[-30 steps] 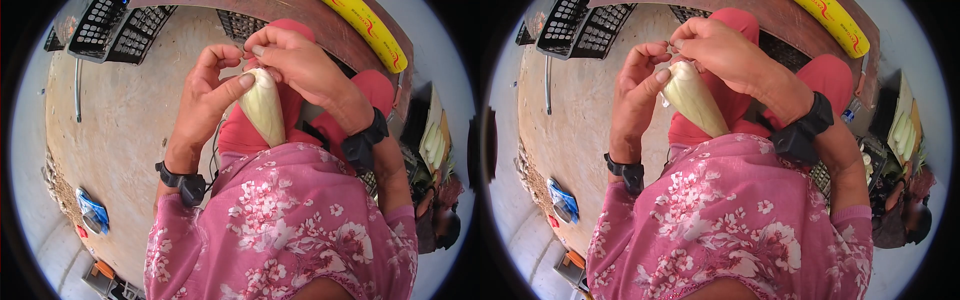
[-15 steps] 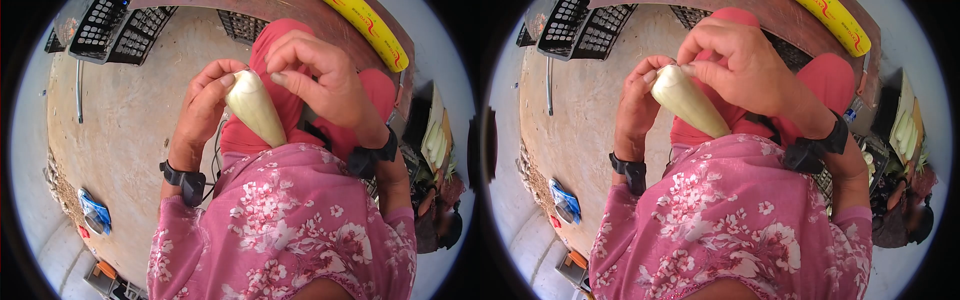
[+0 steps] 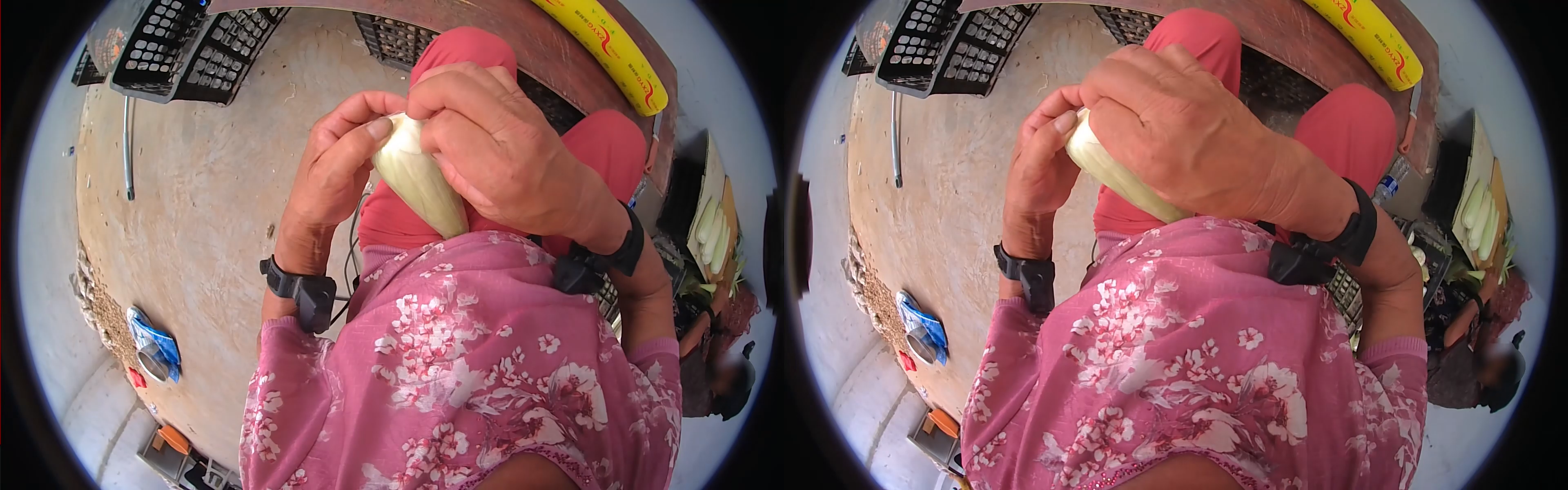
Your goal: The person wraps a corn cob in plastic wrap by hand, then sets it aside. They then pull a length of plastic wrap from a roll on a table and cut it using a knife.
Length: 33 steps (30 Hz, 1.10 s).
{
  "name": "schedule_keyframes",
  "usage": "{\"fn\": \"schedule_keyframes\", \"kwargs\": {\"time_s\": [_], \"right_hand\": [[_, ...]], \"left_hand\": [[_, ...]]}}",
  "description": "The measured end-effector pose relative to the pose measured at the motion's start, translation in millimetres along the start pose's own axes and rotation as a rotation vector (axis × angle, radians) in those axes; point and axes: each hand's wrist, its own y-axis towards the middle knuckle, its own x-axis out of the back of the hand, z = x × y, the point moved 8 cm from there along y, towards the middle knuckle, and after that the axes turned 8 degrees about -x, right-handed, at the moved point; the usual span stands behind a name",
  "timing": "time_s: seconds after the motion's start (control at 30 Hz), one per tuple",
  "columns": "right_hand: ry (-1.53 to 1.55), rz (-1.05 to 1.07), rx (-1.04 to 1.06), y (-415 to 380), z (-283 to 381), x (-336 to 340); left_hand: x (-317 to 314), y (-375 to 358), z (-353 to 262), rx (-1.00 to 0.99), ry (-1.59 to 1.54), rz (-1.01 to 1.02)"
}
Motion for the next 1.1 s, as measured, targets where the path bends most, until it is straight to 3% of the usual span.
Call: {"fn": "schedule_keyframes", "kwargs": {"time_s": [0.17,0.27,0.37,0.57,0.67,0.77,1.1], "right_hand": [[0.245,0.0,-0.191,7,-16,10],[0.353,0.062,-0.448,6,-27,10],[0.371,0.091,-0.278,1,-20,18],[0.385,0.058,-0.24,-5,-9,10],[0.257,0.02,-0.112,-5,-7,7],[0.34,0.012,-0.328,-3,-14,8],[0.394,0.076,-0.279,0,-15,27]], "left_hand": [[-16,-1,-4,0.01,0.038,0.088],[-16,0,-3,0.008,0.048,0.12],[-12,2,-2,0.019,0.041,0.113],[-14,3,-1,0.034,0.042,0.105],[-13,3,-1,0.035,0.028,0.1],[-18,2,0,0.03,0.027,0.146],[-23,5,-3,0.003,0.048,0.181]]}}
